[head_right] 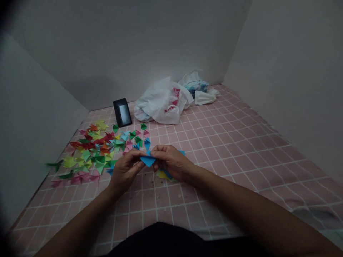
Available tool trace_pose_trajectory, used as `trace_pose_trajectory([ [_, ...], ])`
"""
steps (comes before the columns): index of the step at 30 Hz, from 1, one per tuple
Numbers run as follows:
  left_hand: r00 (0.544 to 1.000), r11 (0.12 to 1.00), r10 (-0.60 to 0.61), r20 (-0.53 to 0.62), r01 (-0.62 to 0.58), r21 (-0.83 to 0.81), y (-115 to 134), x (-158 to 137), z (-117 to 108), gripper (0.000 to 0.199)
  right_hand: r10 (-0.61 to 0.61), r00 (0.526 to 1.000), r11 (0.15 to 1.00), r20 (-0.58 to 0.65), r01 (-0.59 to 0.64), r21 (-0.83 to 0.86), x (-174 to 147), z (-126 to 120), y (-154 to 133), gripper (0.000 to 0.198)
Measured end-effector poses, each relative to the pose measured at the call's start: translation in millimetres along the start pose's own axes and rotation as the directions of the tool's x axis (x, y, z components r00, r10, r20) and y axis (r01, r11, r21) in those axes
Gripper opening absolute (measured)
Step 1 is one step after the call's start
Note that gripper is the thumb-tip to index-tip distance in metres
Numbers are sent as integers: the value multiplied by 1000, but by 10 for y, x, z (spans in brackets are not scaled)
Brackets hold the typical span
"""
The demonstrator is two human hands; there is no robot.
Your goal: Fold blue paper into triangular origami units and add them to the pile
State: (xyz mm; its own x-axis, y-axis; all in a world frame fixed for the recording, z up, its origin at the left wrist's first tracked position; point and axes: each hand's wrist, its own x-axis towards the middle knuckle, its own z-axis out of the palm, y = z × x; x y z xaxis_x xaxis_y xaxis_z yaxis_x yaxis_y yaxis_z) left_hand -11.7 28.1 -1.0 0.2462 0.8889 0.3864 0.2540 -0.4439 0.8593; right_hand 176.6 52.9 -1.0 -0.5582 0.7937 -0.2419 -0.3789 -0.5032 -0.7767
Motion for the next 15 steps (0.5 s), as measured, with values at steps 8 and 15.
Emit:
trace_pose_trajectory([
  [8,984,980,178,-14,-176,94,-33,8,13,25,60,998,998,7,-60,22,3,-9,-6,26],
  [15,966,935,256,-22,-242,259,-4,19,-35,11,-26,1000,998,-14,25,-61,8,7,20,26],
])
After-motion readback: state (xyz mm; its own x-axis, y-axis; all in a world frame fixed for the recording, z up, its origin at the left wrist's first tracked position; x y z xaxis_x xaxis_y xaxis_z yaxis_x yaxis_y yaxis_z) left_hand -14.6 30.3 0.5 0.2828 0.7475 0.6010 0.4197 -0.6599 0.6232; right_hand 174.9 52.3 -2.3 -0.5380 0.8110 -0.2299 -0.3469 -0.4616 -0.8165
